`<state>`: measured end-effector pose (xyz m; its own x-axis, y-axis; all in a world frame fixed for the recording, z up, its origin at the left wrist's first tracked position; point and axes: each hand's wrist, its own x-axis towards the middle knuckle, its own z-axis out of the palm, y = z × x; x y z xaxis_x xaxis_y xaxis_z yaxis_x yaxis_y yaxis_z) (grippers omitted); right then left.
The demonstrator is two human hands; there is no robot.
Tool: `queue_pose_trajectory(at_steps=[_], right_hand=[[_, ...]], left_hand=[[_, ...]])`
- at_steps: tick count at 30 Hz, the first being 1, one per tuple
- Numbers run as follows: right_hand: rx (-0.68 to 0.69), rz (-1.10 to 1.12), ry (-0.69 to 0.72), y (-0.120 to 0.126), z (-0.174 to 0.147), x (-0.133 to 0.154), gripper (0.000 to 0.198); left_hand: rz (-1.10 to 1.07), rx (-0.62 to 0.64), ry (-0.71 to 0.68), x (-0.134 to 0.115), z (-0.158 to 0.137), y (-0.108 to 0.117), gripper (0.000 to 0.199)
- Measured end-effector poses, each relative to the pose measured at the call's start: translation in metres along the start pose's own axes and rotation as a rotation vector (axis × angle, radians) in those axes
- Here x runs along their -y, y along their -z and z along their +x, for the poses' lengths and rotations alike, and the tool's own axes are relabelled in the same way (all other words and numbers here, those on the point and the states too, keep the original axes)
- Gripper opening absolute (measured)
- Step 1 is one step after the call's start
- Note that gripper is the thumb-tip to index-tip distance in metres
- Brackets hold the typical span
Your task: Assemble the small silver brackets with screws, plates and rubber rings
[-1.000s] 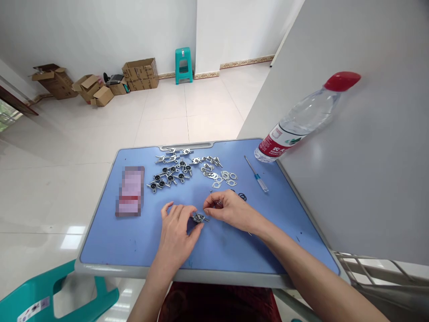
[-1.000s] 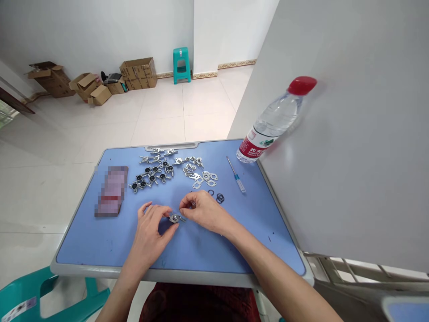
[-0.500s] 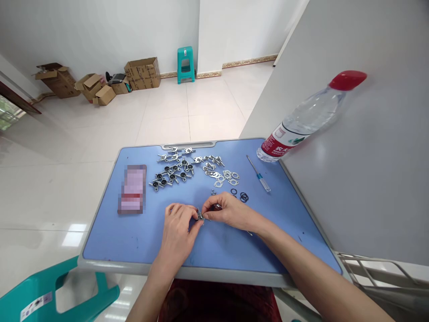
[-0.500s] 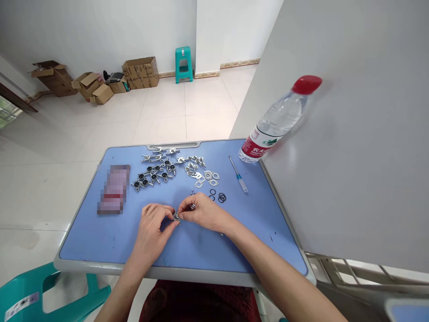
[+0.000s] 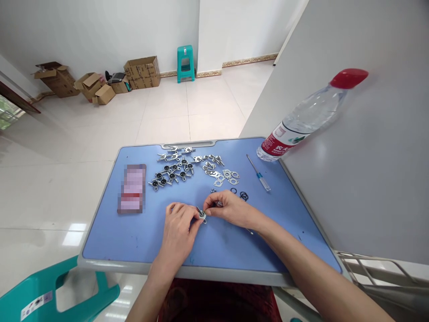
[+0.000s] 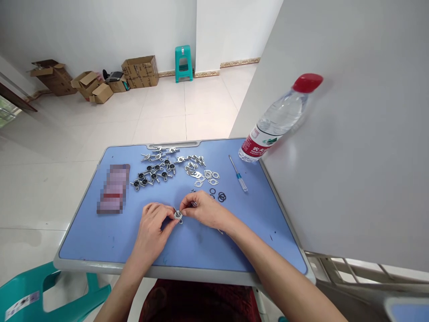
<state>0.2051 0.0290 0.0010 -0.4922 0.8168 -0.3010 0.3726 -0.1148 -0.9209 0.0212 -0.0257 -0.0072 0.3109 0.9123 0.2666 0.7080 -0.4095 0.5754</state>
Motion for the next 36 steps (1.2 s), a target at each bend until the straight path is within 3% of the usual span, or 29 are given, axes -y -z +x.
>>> queue_pose_trajectory(at_steps=[13,17,29,36], right_hand=[[-0.083,-0.114,0.004,-0.001,-0.005,0.005,0.01],[-0.147,-0.2,-0.009,0.003,-0.01,0.012,0.012],[-0.02,-0.378,0.0,-0.003,-0.015,0.018,0.016],[-0.094,-0.422,0.045,-0.003,-0.017,0.021,0.016]], left_hand=[[0.04,-0.002,-0.003,-0.001,-0.002,0.001,0.01],[0.101,0.003,-0.059,-0.002,0.0,0.0,0.021],[0.144,-0.007,-0.074,-0.001,0.003,-0.004,0.01],[0.147,0.04,-0.06,0.0,0.006,-0.003,0.009]])
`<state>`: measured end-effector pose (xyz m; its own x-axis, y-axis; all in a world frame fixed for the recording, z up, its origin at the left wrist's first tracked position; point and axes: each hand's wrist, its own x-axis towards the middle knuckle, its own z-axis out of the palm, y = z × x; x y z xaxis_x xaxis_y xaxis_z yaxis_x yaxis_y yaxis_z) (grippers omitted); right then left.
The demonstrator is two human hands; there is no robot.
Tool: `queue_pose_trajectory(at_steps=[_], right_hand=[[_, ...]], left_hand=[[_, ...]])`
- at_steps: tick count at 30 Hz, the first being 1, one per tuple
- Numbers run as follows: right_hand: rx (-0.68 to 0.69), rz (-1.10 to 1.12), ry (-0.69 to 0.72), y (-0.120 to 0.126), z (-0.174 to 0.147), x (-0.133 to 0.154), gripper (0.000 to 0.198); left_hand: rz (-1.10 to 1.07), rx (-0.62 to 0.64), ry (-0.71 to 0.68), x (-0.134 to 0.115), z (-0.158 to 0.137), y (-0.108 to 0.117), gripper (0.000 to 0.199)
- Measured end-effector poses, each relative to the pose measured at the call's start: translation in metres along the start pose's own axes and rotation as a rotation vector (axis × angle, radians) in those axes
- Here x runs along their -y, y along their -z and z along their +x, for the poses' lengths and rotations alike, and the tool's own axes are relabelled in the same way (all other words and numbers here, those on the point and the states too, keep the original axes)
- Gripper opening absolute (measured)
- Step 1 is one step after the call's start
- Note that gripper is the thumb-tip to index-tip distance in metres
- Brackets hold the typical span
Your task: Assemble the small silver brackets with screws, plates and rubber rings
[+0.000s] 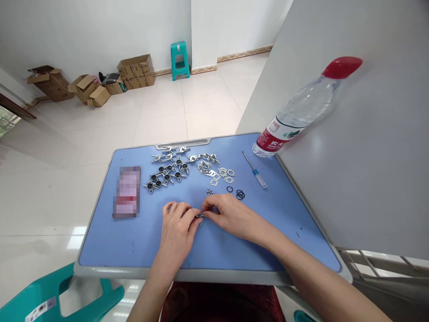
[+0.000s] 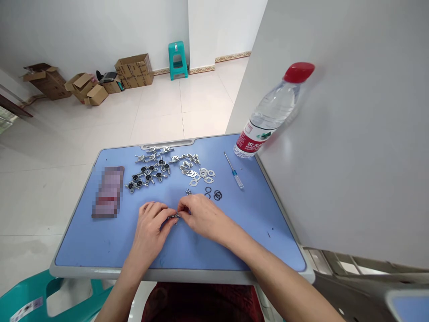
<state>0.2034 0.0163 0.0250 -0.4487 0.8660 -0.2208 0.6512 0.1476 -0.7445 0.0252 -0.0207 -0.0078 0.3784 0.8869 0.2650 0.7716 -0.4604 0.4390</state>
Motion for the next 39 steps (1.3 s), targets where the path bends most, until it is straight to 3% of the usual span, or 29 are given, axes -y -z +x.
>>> queue_pose_trajectory(at_steps=[4,9,13,17,23,28,32,35,39], right_hand=[[-0.103,0.059,0.016,0.004,-0.005,0.0,0.021],[-0.143,0.295,0.008,0.01,-0.01,-0.001,0.032],[-0.275,0.12,0.043,0.008,-0.008,0.0,0.032],[-0.305,-0.057,0.064,0.0,-0.005,-0.001,0.029],[-0.408,-0.321,0.379,-0.013,-0.005,-0.002,0.026],[-0.313,-0.367,0.517,-0.019,-0.007,0.003,0.028],[-0.32,-0.299,0.5,-0.02,-0.008,0.002,0.028],[-0.294,-0.278,0.36,-0.015,-0.008,-0.001,0.031],[-0.117,-0.302,0.163,-0.007,-0.007,-0.002,0.016]], left_hand=[[-0.023,0.005,0.018,-0.001,-0.001,-0.001,0.009],[-0.051,-0.012,0.022,-0.001,-0.002,-0.003,0.009],[-0.072,-0.006,0.037,0.0,-0.002,-0.003,0.01],[-0.075,-0.007,0.041,0.0,-0.002,-0.004,0.009],[-0.127,-0.001,0.07,0.0,-0.002,-0.003,0.011],[-0.177,-0.032,0.111,-0.001,-0.001,-0.002,0.016],[-0.214,-0.037,0.12,0.0,-0.001,-0.002,0.019],[-0.203,-0.049,0.121,0.0,-0.002,-0.003,0.018],[-0.166,-0.065,0.117,0.001,-0.003,-0.003,0.014]])
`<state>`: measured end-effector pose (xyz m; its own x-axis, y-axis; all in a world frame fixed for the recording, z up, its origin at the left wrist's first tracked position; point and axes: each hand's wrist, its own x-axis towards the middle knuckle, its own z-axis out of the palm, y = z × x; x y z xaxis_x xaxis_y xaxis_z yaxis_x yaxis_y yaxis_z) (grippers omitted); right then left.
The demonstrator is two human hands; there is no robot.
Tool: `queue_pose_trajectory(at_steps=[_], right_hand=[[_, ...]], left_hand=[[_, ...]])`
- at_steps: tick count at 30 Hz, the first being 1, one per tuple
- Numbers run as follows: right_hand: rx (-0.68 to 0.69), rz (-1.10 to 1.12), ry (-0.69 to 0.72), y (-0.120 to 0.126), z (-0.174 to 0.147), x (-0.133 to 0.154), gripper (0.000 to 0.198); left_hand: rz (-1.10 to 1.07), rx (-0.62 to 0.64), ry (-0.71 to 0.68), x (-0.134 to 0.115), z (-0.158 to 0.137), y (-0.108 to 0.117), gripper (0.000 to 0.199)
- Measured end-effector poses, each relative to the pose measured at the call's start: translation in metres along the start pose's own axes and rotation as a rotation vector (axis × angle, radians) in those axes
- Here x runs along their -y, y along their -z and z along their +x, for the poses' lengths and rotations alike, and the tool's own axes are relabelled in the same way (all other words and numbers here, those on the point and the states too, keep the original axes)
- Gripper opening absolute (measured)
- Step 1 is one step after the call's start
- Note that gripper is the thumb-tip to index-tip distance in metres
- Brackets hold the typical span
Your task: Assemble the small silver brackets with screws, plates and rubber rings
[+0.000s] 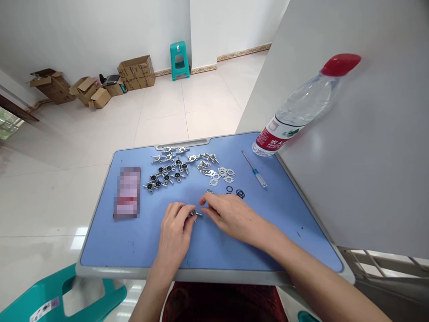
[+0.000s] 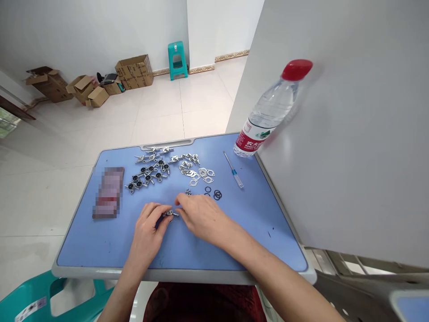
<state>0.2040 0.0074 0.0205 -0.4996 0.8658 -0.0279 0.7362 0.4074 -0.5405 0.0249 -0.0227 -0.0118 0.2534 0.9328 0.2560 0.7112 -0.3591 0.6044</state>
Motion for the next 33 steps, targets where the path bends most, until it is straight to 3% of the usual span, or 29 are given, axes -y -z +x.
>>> queue_pose_trajectory(at_steps=[4,8,14,19,26,31,33], right_hand=[[0.148,-0.026,-0.061,0.0,0.003,0.003,0.009],[0.165,0.006,-0.088,-0.001,0.004,0.003,0.012],[-0.045,0.189,-0.055,0.007,0.001,-0.003,0.017],[-0.262,0.156,0.08,-0.003,0.0,-0.002,0.018],[-0.286,0.265,0.131,-0.012,0.001,0.003,0.036],[-0.429,0.324,0.21,-0.008,0.001,0.002,0.009],[-0.479,0.356,0.209,-0.004,0.001,0.001,0.006]], left_hand=[[0.055,-0.02,-0.028,0.0,-0.001,0.0,0.007],[0.076,-0.039,-0.076,0.0,-0.001,0.001,0.013],[0.098,-0.068,-0.068,-0.001,-0.001,0.0,0.011],[0.124,-0.052,-0.066,0.0,0.0,0.0,0.016],[0.135,-0.049,-0.069,0.0,0.0,0.0,0.018],[0.136,-0.04,-0.062,-0.001,0.0,0.0,0.019],[0.137,-0.041,-0.062,-0.001,-0.001,0.0,0.019]])
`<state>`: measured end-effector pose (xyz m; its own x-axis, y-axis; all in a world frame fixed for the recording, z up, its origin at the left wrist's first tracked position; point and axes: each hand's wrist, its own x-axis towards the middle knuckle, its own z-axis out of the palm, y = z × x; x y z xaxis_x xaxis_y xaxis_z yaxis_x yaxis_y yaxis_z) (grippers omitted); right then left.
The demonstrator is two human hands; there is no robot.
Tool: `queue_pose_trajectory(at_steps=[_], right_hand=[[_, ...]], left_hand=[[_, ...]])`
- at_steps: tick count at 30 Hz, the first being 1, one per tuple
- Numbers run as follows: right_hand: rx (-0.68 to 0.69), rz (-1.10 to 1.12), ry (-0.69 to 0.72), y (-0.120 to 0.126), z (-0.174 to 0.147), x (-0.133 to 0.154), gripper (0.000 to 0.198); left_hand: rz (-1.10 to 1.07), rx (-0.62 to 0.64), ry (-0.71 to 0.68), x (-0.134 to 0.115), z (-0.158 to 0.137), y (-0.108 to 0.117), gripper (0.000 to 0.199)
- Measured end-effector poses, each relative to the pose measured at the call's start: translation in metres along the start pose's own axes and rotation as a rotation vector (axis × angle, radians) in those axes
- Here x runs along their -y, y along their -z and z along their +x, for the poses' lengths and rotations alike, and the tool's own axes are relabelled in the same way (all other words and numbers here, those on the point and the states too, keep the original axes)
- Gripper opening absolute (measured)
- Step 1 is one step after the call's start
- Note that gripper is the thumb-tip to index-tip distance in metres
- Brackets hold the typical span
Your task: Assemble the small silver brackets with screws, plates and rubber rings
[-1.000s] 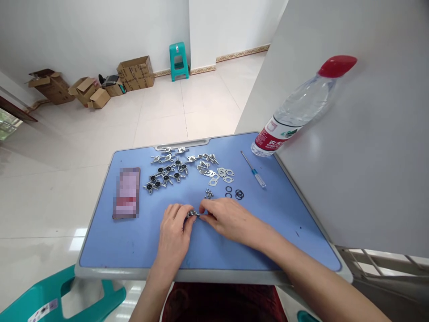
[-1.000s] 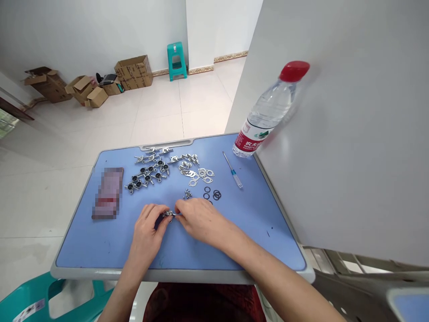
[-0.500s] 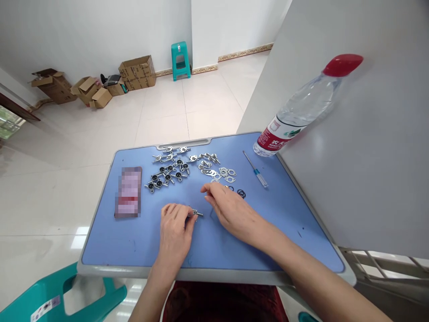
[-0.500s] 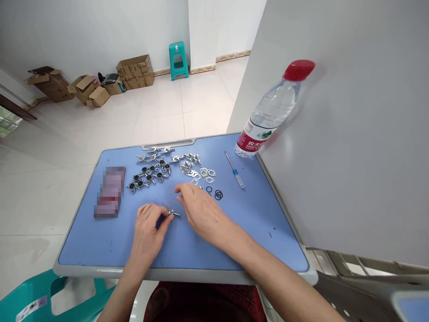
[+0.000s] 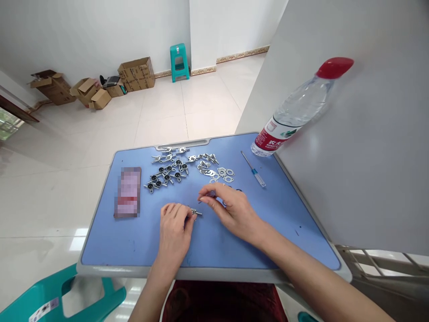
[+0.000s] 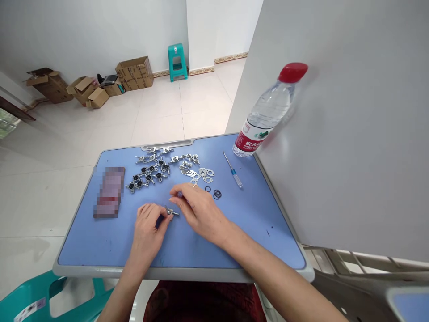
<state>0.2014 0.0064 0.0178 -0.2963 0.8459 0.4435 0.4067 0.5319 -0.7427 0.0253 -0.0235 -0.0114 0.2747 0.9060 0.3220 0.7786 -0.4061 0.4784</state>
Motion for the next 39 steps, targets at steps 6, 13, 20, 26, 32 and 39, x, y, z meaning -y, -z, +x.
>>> queue_pose_trajectory(at_steps=[6,13,20,26,32,39], right_hand=[[0.112,0.046,0.033,0.005,0.002,0.006,0.011],[0.156,0.02,0.077,0.0,0.003,0.004,0.014],[0.146,-0.005,0.163,-0.003,0.003,0.001,0.013],[0.113,-0.037,0.243,-0.011,0.0,-0.002,0.021],[0.212,-0.024,0.174,0.003,0.003,0.002,0.032],[0.116,-0.164,0.205,-0.008,0.003,-0.003,0.026]], left_hand=[[0.011,-0.001,0.003,0.0,0.001,0.0,0.021],[0.009,-0.006,-0.001,-0.001,0.001,0.001,0.023],[0.013,-0.014,-0.009,-0.001,0.001,0.0,0.023],[0.027,-0.043,-0.031,0.002,0.0,-0.001,0.021],[0.019,-0.016,-0.01,0.0,0.001,0.0,0.021],[0.042,-0.027,-0.029,0.002,0.0,-0.002,0.021]])
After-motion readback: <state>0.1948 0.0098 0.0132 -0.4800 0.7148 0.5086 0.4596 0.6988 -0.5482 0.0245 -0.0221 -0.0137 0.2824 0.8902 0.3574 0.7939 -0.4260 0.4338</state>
